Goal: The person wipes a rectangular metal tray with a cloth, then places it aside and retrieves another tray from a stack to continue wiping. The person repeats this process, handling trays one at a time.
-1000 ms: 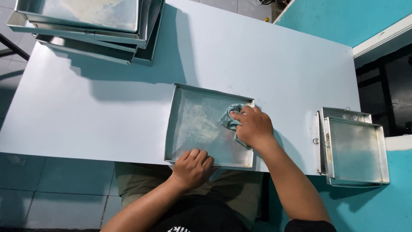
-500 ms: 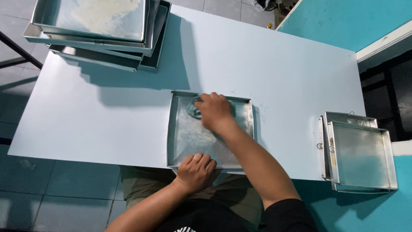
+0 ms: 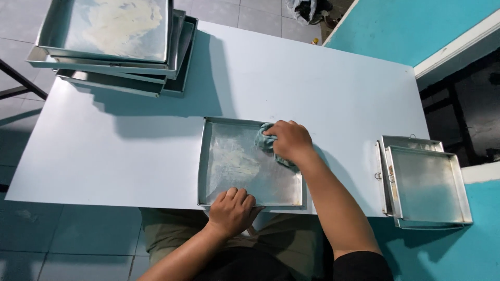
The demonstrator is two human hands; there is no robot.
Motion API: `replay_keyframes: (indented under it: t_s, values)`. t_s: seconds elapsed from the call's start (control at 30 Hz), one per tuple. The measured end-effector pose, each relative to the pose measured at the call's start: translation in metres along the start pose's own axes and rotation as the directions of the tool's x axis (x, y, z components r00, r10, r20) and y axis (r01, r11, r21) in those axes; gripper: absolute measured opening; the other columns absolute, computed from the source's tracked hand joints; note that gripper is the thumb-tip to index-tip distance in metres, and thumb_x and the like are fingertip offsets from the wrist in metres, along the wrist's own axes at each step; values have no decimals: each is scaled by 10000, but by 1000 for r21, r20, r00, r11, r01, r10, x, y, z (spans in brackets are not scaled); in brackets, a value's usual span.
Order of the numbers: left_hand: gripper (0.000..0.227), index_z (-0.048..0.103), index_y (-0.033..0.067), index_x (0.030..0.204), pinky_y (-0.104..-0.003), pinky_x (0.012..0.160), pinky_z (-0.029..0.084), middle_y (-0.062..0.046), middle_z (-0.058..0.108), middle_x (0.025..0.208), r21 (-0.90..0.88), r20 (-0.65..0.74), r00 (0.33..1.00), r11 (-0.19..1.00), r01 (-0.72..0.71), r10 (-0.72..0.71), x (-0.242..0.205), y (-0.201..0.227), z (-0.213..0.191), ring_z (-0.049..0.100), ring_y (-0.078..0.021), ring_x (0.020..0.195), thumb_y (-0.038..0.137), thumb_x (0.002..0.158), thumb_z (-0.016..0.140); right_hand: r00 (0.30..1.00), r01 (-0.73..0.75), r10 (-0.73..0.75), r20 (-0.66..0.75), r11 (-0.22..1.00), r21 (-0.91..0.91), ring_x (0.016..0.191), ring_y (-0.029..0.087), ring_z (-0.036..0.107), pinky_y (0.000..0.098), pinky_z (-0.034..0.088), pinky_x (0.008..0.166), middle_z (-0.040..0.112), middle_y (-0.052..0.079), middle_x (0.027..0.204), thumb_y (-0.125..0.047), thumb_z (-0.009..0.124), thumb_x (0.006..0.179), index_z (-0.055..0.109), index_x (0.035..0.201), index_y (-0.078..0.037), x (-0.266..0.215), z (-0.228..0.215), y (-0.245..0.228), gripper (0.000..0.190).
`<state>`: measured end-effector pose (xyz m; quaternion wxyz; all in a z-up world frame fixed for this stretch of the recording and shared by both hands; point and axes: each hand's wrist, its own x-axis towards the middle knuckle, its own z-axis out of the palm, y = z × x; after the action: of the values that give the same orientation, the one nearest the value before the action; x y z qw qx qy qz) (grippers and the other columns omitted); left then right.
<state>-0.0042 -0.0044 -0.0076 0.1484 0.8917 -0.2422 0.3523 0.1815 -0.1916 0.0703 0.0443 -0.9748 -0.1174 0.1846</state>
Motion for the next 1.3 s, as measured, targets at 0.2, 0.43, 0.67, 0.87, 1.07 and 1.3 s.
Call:
replay_keyframes:
  t_s: [0.2, 0.43, 0.67, 0.87, 1.07, 1.3]
  values:
    - [493, 500, 176, 719, -322, 513, 288, -3, 454, 678, 4, -52, 999, 1000, 6, -6, 6, 0, -4, 417, -191, 558, 487, 1086, 392, 948, 43, 7, -317, 988, 149, 1038, 335, 582, 478, 489, 877, 671, 42, 1131, -91, 516, 852, 730, 1240, -266, -18, 45, 12, 477]
    - [379, 506, 188, 706, -313, 532, 317, -2, 455, 692, 26, -31, 999, 1000, -8, 9, 6, -1, -2, 443, -194, 609, 400, 1015, 560, 986, 7, 26, -168, 981, 195, 1168, 324, 526, 473, 522, 872, 613, 28, 1217, -184, 558, 863, 669, 1328, -273, -105, 69, -20, 486]
    - [348, 524, 189, 745, -324, 548, 331, -6, 483, 716, 9, -2, 999, 999, -39, 39, 6, -2, -1, 474, -197, 632, 415, 1006, 569, 965, -70, 115, -234, 979, 190, 1148, 329, 542, 497, 505, 906, 631, 32, 1239, -140, 543, 872, 701, 1280, -267, -88, 67, -16, 456]
    - [425, 509, 182, 728, -309, 531, 311, -2, 456, 700, 43, -45, 999, 999, -28, 30, 8, 1, -4, 440, -194, 592, 461, 1049, 495, 949, -151, 215, -230, 952, 266, 1204, 376, 491, 526, 469, 994, 581, 82, 1353, -148, 480, 863, 689, 1299, -262, -16, 42, 6, 497]
    - [479, 504, 192, 722, -311, 513, 280, 13, 444, 682, 54, -45, 999, 999, 0, 3, 6, 2, -1, 409, -183, 556, 521, 1065, 444, 971, -95, 147, -189, 961, 259, 1208, 368, 492, 531, 469, 989, 583, 90, 1295, -148, 520, 887, 650, 1339, -252, -45, 44, -7, 482]
    - [455, 505, 193, 708, -315, 524, 300, 13, 453, 683, 15, -35, 999, 1000, -13, 13, 7, -1, 0, 436, -180, 590, 484, 1056, 467, 990, 9, 21, -143, 978, 208, 1082, 316, 533, 476, 528, 849, 594, 25, 1149, -142, 537, 901, 666, 1357, -218, -136, 69, -23, 480]
